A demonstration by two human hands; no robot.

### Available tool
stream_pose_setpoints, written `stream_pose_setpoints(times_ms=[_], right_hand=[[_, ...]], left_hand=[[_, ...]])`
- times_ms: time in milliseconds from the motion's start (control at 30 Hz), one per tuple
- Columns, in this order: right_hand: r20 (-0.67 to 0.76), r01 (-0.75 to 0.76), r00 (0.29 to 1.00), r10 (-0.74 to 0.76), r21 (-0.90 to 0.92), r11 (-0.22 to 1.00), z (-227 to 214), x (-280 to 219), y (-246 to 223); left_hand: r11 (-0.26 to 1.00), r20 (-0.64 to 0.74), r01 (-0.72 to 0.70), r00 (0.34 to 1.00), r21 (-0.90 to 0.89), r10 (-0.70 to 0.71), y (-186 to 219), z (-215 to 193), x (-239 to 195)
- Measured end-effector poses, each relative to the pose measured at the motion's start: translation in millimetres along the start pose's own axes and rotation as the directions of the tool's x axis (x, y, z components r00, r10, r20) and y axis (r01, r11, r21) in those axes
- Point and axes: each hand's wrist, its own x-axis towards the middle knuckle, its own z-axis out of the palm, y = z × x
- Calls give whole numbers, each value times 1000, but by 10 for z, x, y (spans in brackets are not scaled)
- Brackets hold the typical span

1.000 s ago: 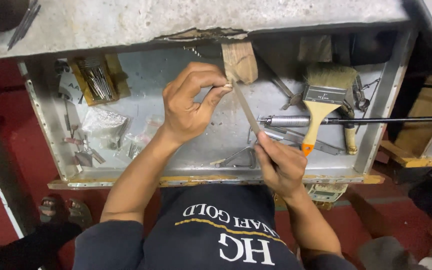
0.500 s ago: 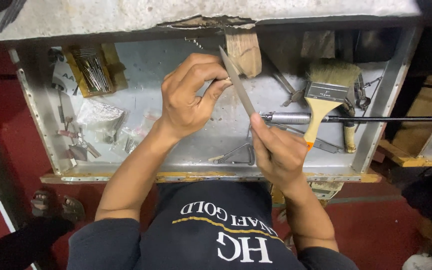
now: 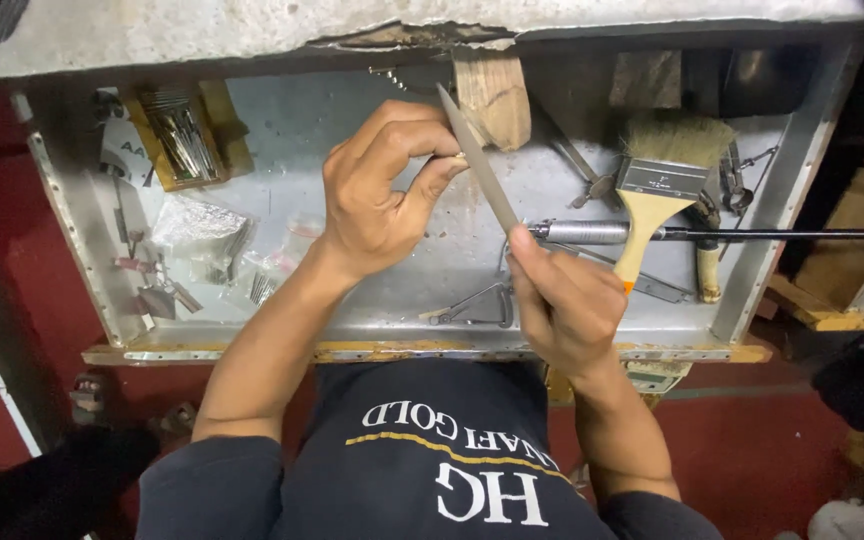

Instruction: The person files a small metal object using a metal file held in the right hand while supporting the object with the left hand. After filing, the person uses a brush to sweep away debris from the work surface and then inspects the object.

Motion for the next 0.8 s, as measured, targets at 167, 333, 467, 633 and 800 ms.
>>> stream_pose_setpoints(times_ms=[167,333,467,633,800], right_hand=[[14,-100,995,99,85,991,-46,-268,-2],[78,-51,996,50,12,999,-92,82,-77],[11,-79,997,79,84,993,-109,-266,23],[47,2,999,0,-31,1000,-110,-24,-53],[136,-156,979,150,34,987,-184,-418,-7]], left_hand=[[999,-7,12,1000,33,-11,-7,14,-20],[997,-14,-11,1000,76,12,37,6,29],[995,-4,-66,998,80,66,12,19,39],[994,23,-60,998,95,58,61,-35,25],[989,112,45,992,143,-61,167,-31,43]])
